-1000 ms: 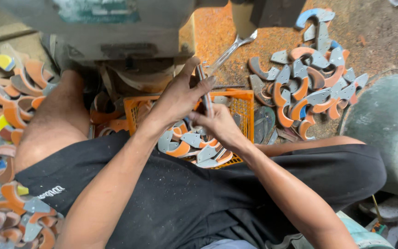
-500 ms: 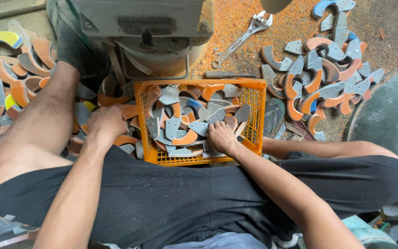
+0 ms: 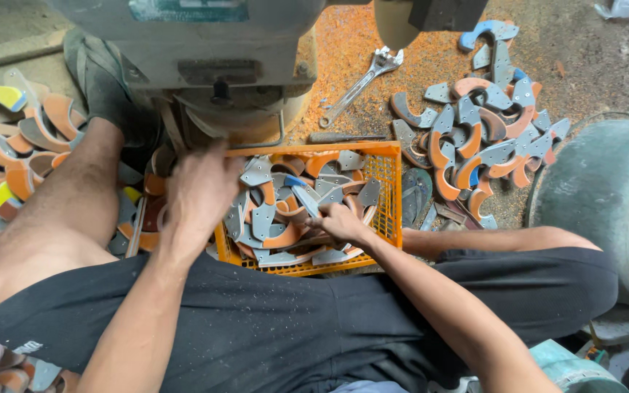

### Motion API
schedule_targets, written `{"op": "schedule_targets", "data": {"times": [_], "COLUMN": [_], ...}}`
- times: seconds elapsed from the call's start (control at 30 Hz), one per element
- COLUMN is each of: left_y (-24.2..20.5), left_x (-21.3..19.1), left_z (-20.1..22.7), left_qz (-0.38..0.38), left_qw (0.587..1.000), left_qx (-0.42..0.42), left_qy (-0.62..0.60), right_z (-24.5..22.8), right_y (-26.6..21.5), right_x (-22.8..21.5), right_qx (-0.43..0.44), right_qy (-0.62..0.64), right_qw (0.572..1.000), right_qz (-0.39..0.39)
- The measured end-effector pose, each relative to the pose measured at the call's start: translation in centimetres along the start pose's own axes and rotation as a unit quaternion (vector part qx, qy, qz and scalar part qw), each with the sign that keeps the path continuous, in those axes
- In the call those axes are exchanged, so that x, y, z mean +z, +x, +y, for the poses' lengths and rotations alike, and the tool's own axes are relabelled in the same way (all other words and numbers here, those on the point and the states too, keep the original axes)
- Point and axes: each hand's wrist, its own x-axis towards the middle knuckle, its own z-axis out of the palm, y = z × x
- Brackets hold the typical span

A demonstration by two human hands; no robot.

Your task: The person sits on the floor and repeatedly grinds the edges of curved metal climbing claws against a bench grinder. They pick each claw from a nearby orange crate, press it against the spinning wheel, and return it to the crate.

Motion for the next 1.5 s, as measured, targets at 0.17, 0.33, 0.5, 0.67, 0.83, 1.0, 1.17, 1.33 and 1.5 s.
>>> {"op": "schedule_targets", "data": {"times": [0.17,0.33,0.5,0.67,0.83,1.0,1.17,1.33,1.5], "left_y": [1.0,1.7,2.4,3.1,3.3,4.3,3.4,2.8,2.7], "left_x": [1.7,2.7,1.6,1.0,0.8,1.6,4.6,5.7,4.8], "left_z": [5.0,9.0,11.6,12.4,12.4,11.0,8.2,6.0,5.9], "left_qz": [-0.009,-0.163,-0.132,-0.186,-0.162,-0.056,0.008,0.100,0.087], "left_qw": [0.941,0.867,0.865,0.795,0.801,0.952,0.964,0.896,0.903], "left_qx": [0.239,0.203,0.221,0.154,0.175,0.170,0.231,0.212,0.272], "left_qy": [-0.240,-0.425,-0.431,-0.557,-0.549,-0.250,0.135,0.378,0.321], "right_z": [-3.7,-4.5,-4.2,-3.4,-3.5,-2.1,1.9,6.8,8.8], "right_y": [-6.3,-11.5,-10.9,-8.7,-8.1,-8.2,-8.8,-10.0,-11.1], "right_x": [-6.2,-9.3,-8.2,-7.3,-8.2,-11.8,-16.2,-18.9,-18.8], "right_qx": [-0.213,-0.181,-0.211,-0.201,-0.221,-0.128,-0.080,0.066,-0.009], "right_qy": [0.199,0.285,0.282,0.350,0.511,0.604,0.653,0.243,-0.070], "right_qw": [0.955,0.939,0.936,0.911,0.830,0.780,0.743,0.865,0.819], "right_qz": [-0.055,-0.060,0.025,0.083,0.036,0.097,0.127,0.435,0.569]}}
